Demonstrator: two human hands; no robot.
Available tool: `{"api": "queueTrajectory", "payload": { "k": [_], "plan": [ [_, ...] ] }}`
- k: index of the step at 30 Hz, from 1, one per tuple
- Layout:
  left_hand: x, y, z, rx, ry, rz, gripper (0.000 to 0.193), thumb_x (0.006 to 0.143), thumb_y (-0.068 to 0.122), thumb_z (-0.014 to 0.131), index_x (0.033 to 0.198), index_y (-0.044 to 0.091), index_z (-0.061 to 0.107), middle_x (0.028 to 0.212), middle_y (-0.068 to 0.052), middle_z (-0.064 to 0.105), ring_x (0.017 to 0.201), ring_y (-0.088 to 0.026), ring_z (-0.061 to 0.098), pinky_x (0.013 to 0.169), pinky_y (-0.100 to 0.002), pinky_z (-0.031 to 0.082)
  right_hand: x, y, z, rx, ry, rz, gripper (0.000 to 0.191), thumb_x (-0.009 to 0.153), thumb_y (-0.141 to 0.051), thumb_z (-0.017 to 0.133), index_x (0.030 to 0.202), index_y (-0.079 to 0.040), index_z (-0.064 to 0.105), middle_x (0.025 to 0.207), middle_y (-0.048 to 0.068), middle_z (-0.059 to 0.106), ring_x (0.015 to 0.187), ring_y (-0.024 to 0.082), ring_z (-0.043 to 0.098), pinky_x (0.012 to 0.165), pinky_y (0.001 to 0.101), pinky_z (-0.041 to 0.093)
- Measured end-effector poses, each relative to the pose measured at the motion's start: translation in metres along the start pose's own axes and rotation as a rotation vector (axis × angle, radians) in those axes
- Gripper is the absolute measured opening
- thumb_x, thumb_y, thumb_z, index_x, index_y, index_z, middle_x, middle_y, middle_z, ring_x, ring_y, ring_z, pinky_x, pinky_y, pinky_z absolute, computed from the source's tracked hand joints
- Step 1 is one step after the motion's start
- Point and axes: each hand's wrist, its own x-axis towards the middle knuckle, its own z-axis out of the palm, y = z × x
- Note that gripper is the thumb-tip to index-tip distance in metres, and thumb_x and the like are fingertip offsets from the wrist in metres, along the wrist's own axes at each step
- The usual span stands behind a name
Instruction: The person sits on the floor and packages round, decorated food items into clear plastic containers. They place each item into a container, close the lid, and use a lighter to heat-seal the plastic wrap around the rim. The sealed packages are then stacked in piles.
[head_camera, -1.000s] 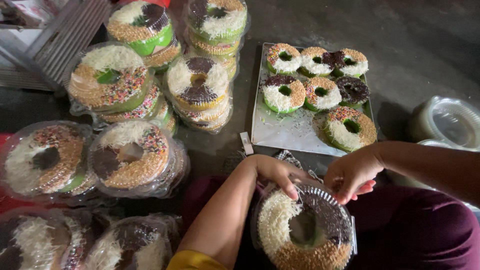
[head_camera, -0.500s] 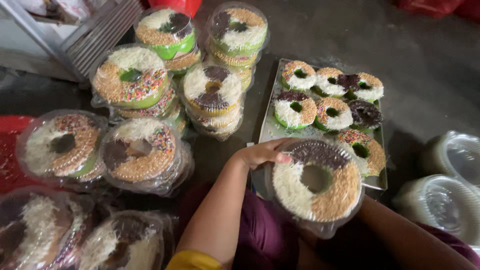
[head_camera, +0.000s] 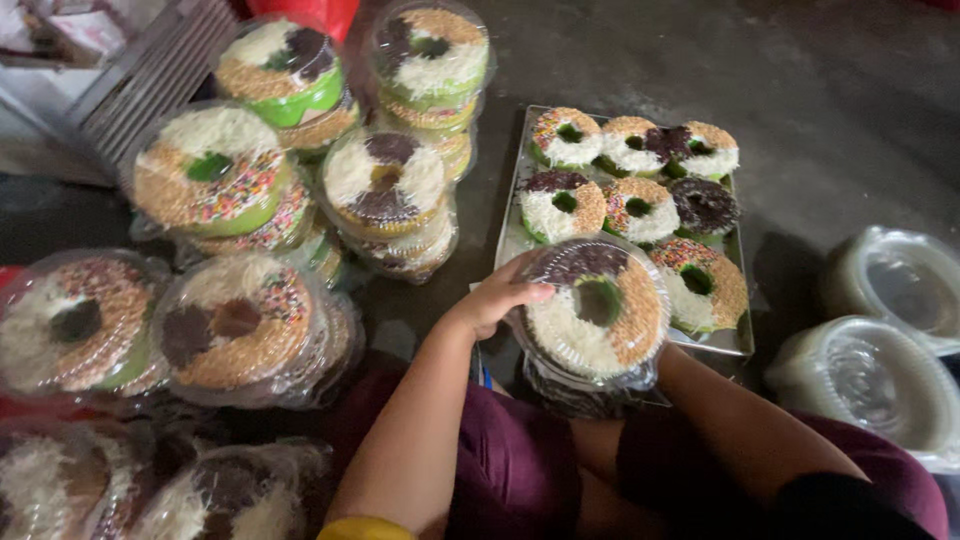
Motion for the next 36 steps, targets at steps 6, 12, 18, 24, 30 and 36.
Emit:
{"api": "queueTrajectory", "payload": {
  "k": [6,12,18,24,30,36],
  "plan": [
    [0.001,-0.003,-0.004,-0.090,0.165,0.040,0.079,0.083,0.021,0.076,0.153,0.002,0.045,0.143,-0.012,0.061,0.128,-0.022,0.058,0.109,-0.037,0.043,0.006,0.000,0.005,-0.104,-0.013,0.008,0.029,0.092,-0.030,0.061,0.114,-0.018,0.074,0.115,0.009,0.072,0.108,0.026,0.068,0.090,0.0408,0.056],
    [0.002,-0.003,-0.006,-0.199,0.354,0.004,0.078,0.081,0.020,0.077,0.152,0.010,0.045,0.130,-0.010,0.065,0.116,-0.023,0.064,0.089,-0.041,0.057,0.002,0.032,0.009,-0.503,-0.240,0.075,0.027,0.093,-0.030,0.058,0.111,-0.021,0.076,0.117,0.008,0.073,0.114,0.028,0.068,0.095,0.0425,0.056],
    [0.019,-0.011,0.000,-0.197,0.587,-0.052,0.080,0.077,0.023,0.078,0.149,0.022,0.044,0.126,-0.009,0.065,0.108,-0.032,0.068,0.067,-0.051,0.061,0.007,0.070,0.002,-0.692,-0.255,0.076,0.021,0.093,-0.023,0.060,0.100,-0.016,0.079,0.109,0.009,0.075,0.102,0.030,0.074,0.083,0.0444,0.061],
    [0.060,-0.038,-0.012,-0.284,0.803,-0.037,0.092,0.073,0.025,0.083,0.151,0.026,0.035,0.138,-0.009,0.056,0.115,-0.030,0.066,0.075,-0.052,0.064,0.011,0.096,-0.007,-0.705,-0.317,0.136,0.021,0.090,-0.019,0.061,0.102,-0.016,0.078,0.110,0.009,0.076,0.104,0.030,0.073,0.085,0.0439,0.061],
    [0.102,-0.071,-0.042,-0.415,0.980,0.030,0.098,0.071,0.024,0.086,0.153,0.024,0.032,0.139,-0.009,0.054,0.116,-0.028,0.064,0.079,-0.048,0.062,0.012,0.096,-0.006,-0.675,-0.298,0.163,0.021,0.093,-0.023,0.060,0.102,-0.017,0.078,0.107,0.010,0.076,0.102,0.032,0.073,0.085,0.0456,0.060],
    [0.139,-0.097,-0.058,-0.459,1.148,0.216,0.096,0.071,0.017,0.087,0.153,0.017,0.037,0.137,-0.009,0.058,0.114,-0.026,0.064,0.082,-0.041,0.059,0.013,0.096,-0.004,-0.682,-0.332,0.169,0.019,0.092,-0.021,0.061,0.102,-0.017,0.077,0.107,0.009,0.076,0.102,0.031,0.073,0.084,0.0451,0.060]
  ]
}}
